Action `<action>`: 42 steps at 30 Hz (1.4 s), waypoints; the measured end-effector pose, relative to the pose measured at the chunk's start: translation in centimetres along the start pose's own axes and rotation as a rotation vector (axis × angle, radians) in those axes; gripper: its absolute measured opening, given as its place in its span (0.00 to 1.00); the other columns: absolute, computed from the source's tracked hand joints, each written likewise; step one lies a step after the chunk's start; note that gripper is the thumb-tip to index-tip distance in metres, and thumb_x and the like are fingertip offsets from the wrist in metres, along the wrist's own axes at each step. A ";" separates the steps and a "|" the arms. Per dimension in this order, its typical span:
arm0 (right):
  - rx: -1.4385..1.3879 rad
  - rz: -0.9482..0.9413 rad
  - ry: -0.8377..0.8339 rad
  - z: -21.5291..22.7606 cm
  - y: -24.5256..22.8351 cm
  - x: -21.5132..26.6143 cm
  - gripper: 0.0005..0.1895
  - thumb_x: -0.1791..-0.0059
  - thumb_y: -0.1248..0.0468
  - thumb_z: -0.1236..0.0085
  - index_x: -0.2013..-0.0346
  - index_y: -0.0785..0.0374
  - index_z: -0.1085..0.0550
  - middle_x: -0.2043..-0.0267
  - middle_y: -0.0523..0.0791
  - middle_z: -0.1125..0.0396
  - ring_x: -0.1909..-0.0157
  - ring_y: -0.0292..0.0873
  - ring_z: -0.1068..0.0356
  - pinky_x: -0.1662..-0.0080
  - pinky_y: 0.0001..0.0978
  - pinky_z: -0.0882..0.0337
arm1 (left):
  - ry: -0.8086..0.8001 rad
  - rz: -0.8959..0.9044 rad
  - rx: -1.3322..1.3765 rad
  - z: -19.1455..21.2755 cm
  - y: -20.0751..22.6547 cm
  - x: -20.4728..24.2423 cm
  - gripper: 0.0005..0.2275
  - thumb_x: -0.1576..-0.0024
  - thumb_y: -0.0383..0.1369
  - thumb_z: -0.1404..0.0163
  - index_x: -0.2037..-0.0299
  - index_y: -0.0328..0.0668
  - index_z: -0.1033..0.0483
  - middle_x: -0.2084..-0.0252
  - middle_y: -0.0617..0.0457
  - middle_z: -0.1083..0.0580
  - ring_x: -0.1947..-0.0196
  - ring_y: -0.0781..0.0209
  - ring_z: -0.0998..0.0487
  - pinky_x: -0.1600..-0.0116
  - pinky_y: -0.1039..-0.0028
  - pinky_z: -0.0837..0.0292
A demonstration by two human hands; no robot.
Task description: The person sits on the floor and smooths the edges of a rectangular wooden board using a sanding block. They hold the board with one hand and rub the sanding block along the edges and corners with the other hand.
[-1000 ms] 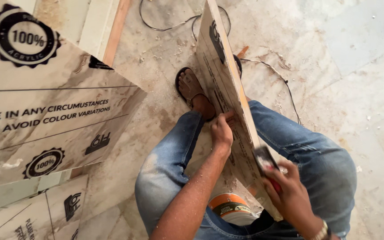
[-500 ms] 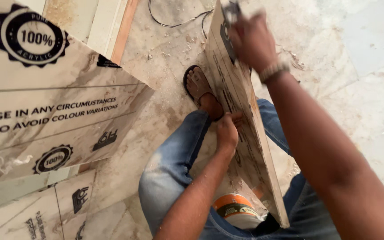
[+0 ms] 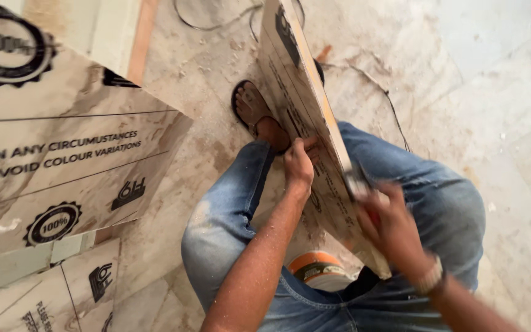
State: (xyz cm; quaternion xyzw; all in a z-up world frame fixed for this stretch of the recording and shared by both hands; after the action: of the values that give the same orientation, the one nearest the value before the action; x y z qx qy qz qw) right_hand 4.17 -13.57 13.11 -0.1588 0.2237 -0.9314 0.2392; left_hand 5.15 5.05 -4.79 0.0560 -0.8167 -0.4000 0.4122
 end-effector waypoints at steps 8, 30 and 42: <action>0.103 0.416 0.330 -1.1 -10.3 -34.3 0.16 0.40 0.50 0.44 0.53 0.61 0.23 0.62 0.51 0.29 0.62 0.49 0.30 0.61 0.49 0.27 | -0.022 0.089 0.006 0.6 -0.1 0.6 0.26 0.32 0.44 0.71 0.49 0.28 0.22 0.52 0.43 0.21 0.52 0.52 0.22 0.44 0.62 0.28; 0.050 0.187 0.102 -0.8 -3.0 -13.2 0.15 0.48 0.56 0.38 0.48 0.53 0.23 0.43 0.55 0.40 0.51 0.57 0.28 0.54 0.47 0.24 | -0.015 0.066 0.076 0.4 -1.2 0.4 0.27 0.33 0.45 0.69 0.46 0.26 0.23 0.47 0.41 0.22 0.50 0.50 0.22 0.43 0.63 0.28; -0.044 -0.050 -0.046 -0.7 -4.5 -19.0 0.16 0.47 0.54 0.45 0.47 0.55 0.26 0.40 0.53 0.43 0.54 0.53 0.29 0.60 0.43 0.22 | -0.010 0.074 -0.004 0.6 0.3 0.6 0.29 0.34 0.48 0.70 0.45 0.27 0.24 0.46 0.42 0.23 0.45 0.49 0.22 0.39 0.62 0.30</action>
State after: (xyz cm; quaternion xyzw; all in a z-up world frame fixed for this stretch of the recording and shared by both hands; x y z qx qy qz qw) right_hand 18.06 0.07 11.13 -0.1909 0.2345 -0.9281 0.2172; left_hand 4.40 5.31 -4.41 0.0230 -0.8194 -0.3864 0.4228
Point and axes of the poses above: each hand's wrist, its own x-axis away from the middle knuckle, its own z-axis out of the back of the hand, y = z × x, the point moved 8 cm from there along -x, towards the middle knuckle
